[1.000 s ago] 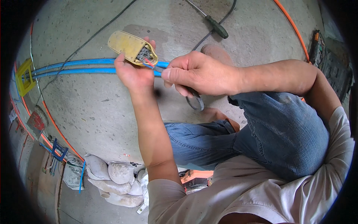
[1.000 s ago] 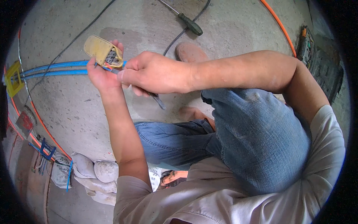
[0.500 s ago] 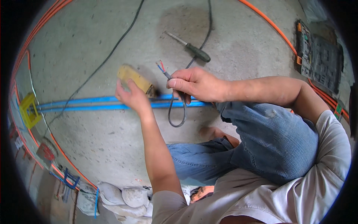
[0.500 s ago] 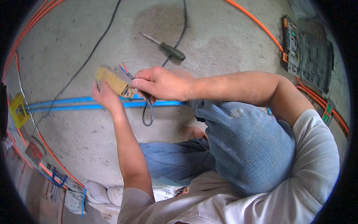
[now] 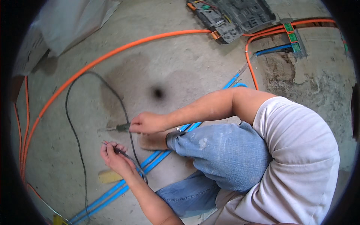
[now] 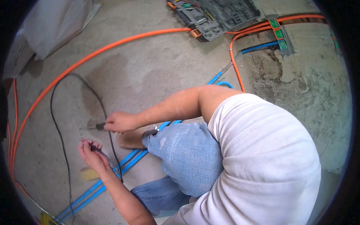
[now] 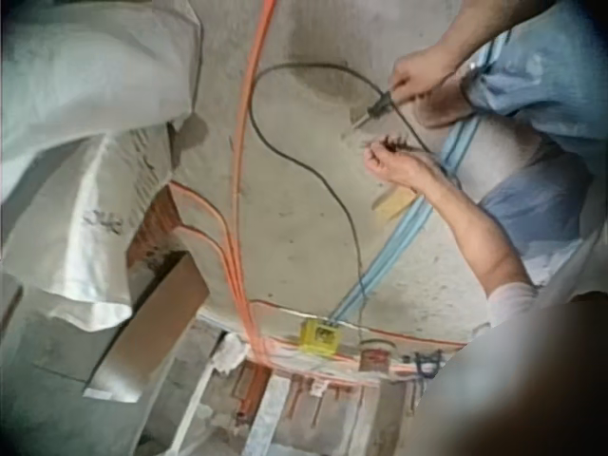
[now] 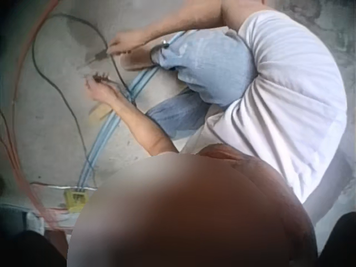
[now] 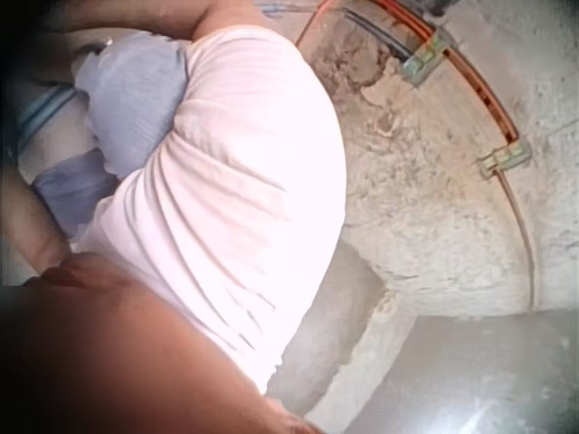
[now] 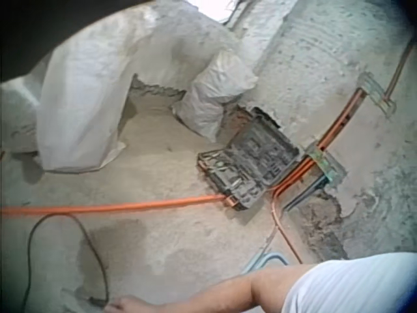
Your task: Stripping and connecting electrical wires to a power strip on a construction site.
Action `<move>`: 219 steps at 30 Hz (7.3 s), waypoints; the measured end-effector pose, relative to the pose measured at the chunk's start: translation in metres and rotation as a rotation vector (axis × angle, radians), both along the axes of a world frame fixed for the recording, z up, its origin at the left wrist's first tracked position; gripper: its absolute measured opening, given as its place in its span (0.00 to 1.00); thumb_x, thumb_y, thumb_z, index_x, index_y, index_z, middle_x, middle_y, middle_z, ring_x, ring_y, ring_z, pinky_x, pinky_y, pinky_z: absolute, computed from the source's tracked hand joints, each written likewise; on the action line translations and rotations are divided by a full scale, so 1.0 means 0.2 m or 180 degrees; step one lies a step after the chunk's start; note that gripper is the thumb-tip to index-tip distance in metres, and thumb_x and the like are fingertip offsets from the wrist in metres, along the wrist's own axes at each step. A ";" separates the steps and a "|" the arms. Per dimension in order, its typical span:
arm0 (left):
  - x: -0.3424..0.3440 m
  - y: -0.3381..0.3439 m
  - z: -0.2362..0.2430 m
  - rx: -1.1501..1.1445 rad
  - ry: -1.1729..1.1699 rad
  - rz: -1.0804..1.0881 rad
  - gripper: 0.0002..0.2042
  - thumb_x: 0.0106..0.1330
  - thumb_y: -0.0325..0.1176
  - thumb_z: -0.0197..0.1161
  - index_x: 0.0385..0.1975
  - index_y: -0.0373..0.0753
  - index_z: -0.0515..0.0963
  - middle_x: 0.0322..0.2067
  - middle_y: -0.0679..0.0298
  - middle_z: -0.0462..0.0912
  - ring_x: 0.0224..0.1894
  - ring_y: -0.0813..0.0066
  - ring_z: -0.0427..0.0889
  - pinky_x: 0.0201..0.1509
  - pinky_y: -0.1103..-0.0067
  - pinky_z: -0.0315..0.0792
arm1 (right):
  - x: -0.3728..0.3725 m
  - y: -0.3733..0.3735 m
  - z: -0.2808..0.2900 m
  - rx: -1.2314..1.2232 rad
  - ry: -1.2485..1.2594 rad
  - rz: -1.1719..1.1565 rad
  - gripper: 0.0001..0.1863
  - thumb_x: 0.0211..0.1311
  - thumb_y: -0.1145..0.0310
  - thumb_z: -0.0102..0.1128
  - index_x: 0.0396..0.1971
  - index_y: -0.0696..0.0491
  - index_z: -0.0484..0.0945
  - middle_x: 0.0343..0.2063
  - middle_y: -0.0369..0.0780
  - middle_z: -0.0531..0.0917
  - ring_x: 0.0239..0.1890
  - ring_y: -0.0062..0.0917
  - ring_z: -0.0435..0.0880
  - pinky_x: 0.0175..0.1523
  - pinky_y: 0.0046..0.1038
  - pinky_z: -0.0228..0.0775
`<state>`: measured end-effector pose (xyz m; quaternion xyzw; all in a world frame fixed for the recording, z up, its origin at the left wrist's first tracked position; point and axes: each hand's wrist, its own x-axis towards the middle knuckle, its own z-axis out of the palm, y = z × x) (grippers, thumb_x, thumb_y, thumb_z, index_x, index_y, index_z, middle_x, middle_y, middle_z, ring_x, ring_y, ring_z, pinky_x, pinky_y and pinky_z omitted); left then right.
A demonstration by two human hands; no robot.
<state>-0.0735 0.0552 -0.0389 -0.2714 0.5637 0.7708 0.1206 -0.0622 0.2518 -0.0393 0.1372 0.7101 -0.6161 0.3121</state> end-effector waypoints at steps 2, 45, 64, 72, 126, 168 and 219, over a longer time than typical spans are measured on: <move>-0.07 0.09 -0.03 -0.0072 -0.0065 -0.0044 0.08 0.69 0.30 0.51 0.46 0.41 0.68 0.27 0.67 0.73 0.21 0.82 0.69 0.18 0.85 0.62 | 0.03 0.27 -0.22 0.1253 0.0809 -0.0190 0.14 0.57 0.63 0.52 0.31 0.59 0.80 0.25 0.47 0.83 0.33 0.39 0.83 0.43 0.39 0.75; -0.94 2.28 -0.68 -0.3258 0.3346 -0.3367 0.05 0.62 0.30 0.56 0.32 0.34 0.73 0.34 0.51 0.77 0.40 0.50 0.73 0.45 0.62 0.68 | 0.50 2.34 -0.45 0.2615 -0.0646 -0.0537 0.21 0.57 0.58 0.54 0.44 0.59 0.74 0.43 0.50 0.78 0.44 0.35 0.78 0.50 0.36 0.69; -0.88 2.38 -0.85 -0.2999 0.3763 -0.3226 0.06 0.59 0.25 0.55 0.34 0.33 0.69 0.37 0.49 0.75 0.41 0.49 0.74 0.45 0.63 0.70 | 0.03 3.60 -0.39 0.5013 -0.0351 -0.2586 0.22 0.60 0.54 0.50 0.36 0.57 0.82 0.31 0.48 0.85 0.35 0.41 0.84 0.43 0.39 0.74; -0.99 2.28 -0.82 -0.2999 0.3194 -0.3173 0.05 0.62 0.28 0.55 0.31 0.33 0.70 0.30 0.51 0.74 0.36 0.53 0.74 0.40 0.65 0.69 | 0.45 1.79 0.02 0.2961 0.0109 -0.2628 0.12 0.65 0.64 0.51 0.31 0.58 0.73 0.23 0.46 0.79 0.29 0.40 0.80 0.34 0.37 0.69; -0.09 0.44 0.10 0.1124 -0.0708 -0.0860 0.11 0.65 0.30 0.53 0.43 0.32 0.74 0.20 0.71 0.67 0.16 0.88 0.61 0.14 0.89 0.50 | 0.16 0.47 0.21 -0.3144 -0.1822 -0.0513 0.30 0.43 0.86 0.51 0.54 0.59 0.69 0.47 0.46 0.78 0.50 0.29 0.79 0.56 0.26 0.70; 0.04 0.56 0.02 -0.2184 0.1338 -0.1368 0.07 0.63 0.29 0.58 0.35 0.33 0.78 0.31 0.51 0.83 0.33 0.57 0.84 0.36 0.71 0.75 | 0.14 0.39 0.18 0.0732 -0.0433 0.0843 0.15 0.48 0.72 0.51 0.39 0.57 0.73 0.29 0.46 0.79 0.35 0.35 0.78 0.41 0.35 0.68; 0.05 0.51 0.01 -0.3238 0.2620 -0.1926 0.08 0.56 0.24 0.60 0.36 0.39 0.78 0.30 0.56 0.82 0.31 0.56 0.81 0.33 0.69 0.74 | 0.20 0.37 0.13 0.0630 -0.0550 0.0722 0.13 0.54 0.67 0.53 0.35 0.60 0.76 0.24 0.49 0.81 0.31 0.40 0.81 0.38 0.39 0.71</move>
